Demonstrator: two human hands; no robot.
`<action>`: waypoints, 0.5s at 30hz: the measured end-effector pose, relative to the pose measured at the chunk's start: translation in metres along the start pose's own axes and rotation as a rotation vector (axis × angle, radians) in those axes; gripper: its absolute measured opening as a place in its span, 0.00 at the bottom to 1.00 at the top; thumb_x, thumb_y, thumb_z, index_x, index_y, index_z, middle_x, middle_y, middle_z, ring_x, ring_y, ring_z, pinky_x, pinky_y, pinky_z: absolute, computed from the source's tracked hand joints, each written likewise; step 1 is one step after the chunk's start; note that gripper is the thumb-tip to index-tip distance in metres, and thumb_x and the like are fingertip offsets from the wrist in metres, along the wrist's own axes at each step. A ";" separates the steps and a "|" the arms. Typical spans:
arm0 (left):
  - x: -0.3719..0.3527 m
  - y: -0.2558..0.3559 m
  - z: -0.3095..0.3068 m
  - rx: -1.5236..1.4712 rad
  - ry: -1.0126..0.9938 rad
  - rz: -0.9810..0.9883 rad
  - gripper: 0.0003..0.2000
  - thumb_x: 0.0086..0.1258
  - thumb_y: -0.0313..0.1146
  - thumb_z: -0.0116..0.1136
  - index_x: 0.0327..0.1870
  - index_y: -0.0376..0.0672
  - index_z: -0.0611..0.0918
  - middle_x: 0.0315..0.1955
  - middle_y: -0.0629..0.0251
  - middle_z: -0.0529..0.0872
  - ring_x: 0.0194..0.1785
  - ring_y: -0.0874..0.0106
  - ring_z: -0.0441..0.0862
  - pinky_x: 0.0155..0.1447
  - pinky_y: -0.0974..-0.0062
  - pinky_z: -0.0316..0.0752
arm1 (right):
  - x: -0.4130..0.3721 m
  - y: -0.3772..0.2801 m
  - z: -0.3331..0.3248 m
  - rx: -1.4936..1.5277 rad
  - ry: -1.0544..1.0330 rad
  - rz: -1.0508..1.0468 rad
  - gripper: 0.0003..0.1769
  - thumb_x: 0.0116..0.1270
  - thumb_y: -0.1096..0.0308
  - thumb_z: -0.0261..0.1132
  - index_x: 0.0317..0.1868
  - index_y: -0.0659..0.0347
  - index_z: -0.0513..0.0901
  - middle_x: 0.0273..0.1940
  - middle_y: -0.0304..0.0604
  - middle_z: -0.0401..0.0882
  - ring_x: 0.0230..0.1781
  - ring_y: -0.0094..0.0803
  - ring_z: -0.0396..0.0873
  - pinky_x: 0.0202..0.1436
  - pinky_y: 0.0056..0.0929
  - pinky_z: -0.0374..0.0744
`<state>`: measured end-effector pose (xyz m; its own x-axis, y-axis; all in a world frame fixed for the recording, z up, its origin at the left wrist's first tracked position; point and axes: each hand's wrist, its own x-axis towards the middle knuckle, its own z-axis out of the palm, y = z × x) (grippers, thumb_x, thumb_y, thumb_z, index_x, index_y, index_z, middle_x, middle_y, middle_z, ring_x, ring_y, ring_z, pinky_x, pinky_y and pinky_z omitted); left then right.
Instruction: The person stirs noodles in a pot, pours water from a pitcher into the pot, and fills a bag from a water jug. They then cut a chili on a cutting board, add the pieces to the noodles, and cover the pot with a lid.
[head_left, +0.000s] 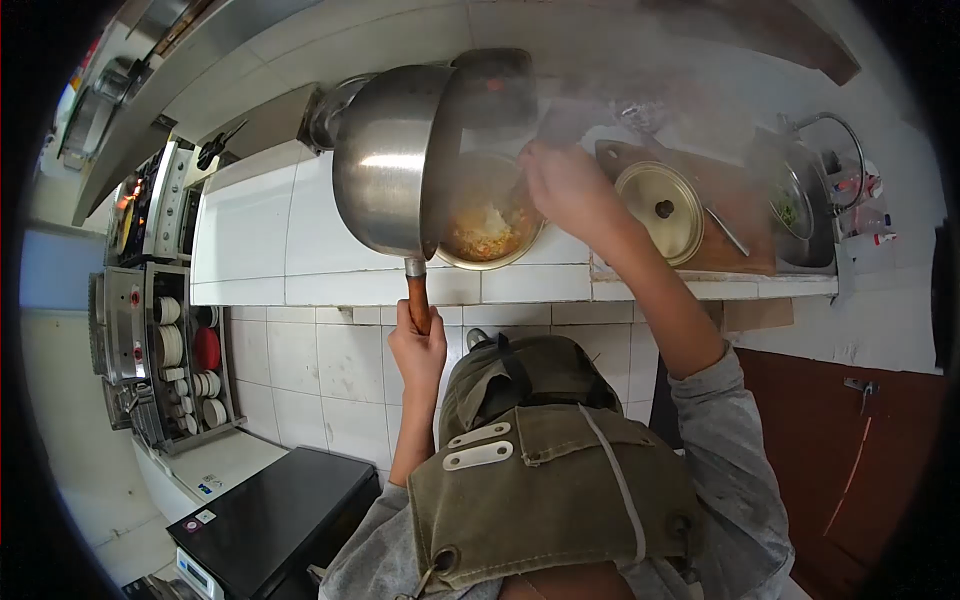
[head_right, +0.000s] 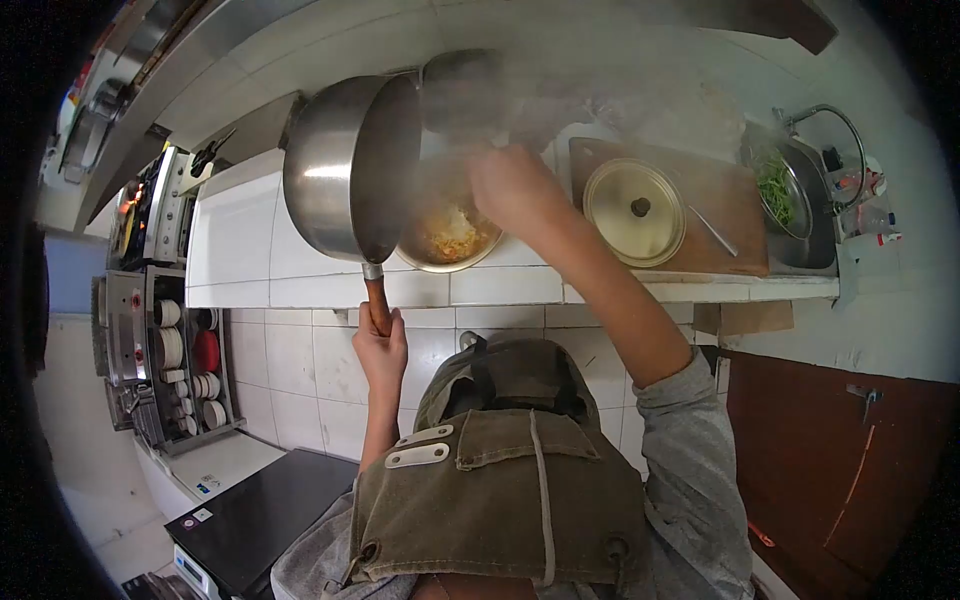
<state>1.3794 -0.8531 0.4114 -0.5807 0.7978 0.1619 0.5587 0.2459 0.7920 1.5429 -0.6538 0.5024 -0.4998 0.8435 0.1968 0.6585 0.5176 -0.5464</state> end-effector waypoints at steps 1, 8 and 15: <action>0.000 -0.001 0.000 -0.001 0.004 -0.002 0.07 0.61 0.26 0.56 0.29 0.37 0.69 0.12 0.55 0.69 0.14 0.66 0.65 0.24 0.76 0.67 | 0.005 -0.004 -0.009 -0.063 -0.047 -0.013 0.13 0.67 0.67 0.49 0.40 0.67 0.77 0.27 0.62 0.77 0.31 0.58 0.76 0.38 0.48 0.74; -0.002 -0.001 -0.002 -0.023 -0.016 -0.001 0.08 0.60 0.26 0.56 0.28 0.38 0.69 0.12 0.55 0.69 0.14 0.64 0.64 0.24 0.76 0.65 | 0.004 -0.001 -0.017 -0.097 0.059 -0.081 0.10 0.64 0.68 0.52 0.37 0.65 0.77 0.25 0.59 0.78 0.29 0.57 0.78 0.36 0.47 0.77; -0.006 -0.006 0.000 -0.065 -0.014 -0.012 0.08 0.60 0.26 0.56 0.28 0.37 0.68 0.12 0.56 0.68 0.15 0.68 0.61 0.24 0.76 0.65 | -0.021 0.007 -0.017 0.052 0.141 -0.070 0.11 0.67 0.67 0.52 0.42 0.63 0.77 0.25 0.56 0.79 0.29 0.53 0.79 0.35 0.43 0.76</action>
<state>1.3793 -0.8594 0.4061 -0.5783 0.8029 0.1443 0.5120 0.2196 0.8304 1.5674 -0.6654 0.5081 -0.4569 0.8192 0.3466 0.5929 0.5709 -0.5679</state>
